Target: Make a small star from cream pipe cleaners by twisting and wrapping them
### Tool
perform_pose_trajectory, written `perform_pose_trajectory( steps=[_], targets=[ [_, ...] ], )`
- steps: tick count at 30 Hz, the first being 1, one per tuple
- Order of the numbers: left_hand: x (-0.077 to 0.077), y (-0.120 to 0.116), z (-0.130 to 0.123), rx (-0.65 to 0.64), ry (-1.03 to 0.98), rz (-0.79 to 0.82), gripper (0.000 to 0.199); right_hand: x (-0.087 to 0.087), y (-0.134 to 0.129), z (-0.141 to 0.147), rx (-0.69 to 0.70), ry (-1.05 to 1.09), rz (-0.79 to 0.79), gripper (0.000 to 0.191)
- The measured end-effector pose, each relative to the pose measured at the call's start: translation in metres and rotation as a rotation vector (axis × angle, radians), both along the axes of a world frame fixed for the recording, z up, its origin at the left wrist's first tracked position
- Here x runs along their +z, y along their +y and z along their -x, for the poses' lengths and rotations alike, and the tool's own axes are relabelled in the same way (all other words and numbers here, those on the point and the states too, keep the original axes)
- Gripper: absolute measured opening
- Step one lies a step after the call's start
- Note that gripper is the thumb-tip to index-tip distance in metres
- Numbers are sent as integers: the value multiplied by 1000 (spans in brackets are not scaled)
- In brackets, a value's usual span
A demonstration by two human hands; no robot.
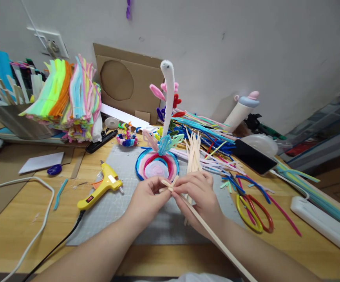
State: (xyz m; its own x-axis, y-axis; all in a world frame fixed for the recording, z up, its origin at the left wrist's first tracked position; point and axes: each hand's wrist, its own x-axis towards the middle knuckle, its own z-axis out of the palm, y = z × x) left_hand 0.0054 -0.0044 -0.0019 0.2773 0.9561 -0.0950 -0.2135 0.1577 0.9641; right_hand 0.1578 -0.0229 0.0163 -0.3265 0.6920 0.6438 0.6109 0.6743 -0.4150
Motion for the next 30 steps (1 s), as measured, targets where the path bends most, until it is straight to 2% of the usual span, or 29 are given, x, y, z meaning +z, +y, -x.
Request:
perform_pose_trajectory(
  steps=[8, 13, 17, 25, 30],
  targets=[
    [1, 0, -1, -1, -38, 82, 11, -2, 2, 0, -12, 91, 57, 8],
    [1, -1, 0, -45, -41, 66, 12, 0, 6, -5, -2, 210, 213, 6],
    [0, -1, 1, -54, -50, 72, 12, -1, 8, -7, 67, 357, 366, 6],
    [0, 1, 1, -68, -87, 88, 11, 4, 7, -7, 131, 382, 422, 6],
    [3, 1, 2, -133, -105, 76, 9, 7, 14, -14, 151, 477, 571, 7]
  ],
)
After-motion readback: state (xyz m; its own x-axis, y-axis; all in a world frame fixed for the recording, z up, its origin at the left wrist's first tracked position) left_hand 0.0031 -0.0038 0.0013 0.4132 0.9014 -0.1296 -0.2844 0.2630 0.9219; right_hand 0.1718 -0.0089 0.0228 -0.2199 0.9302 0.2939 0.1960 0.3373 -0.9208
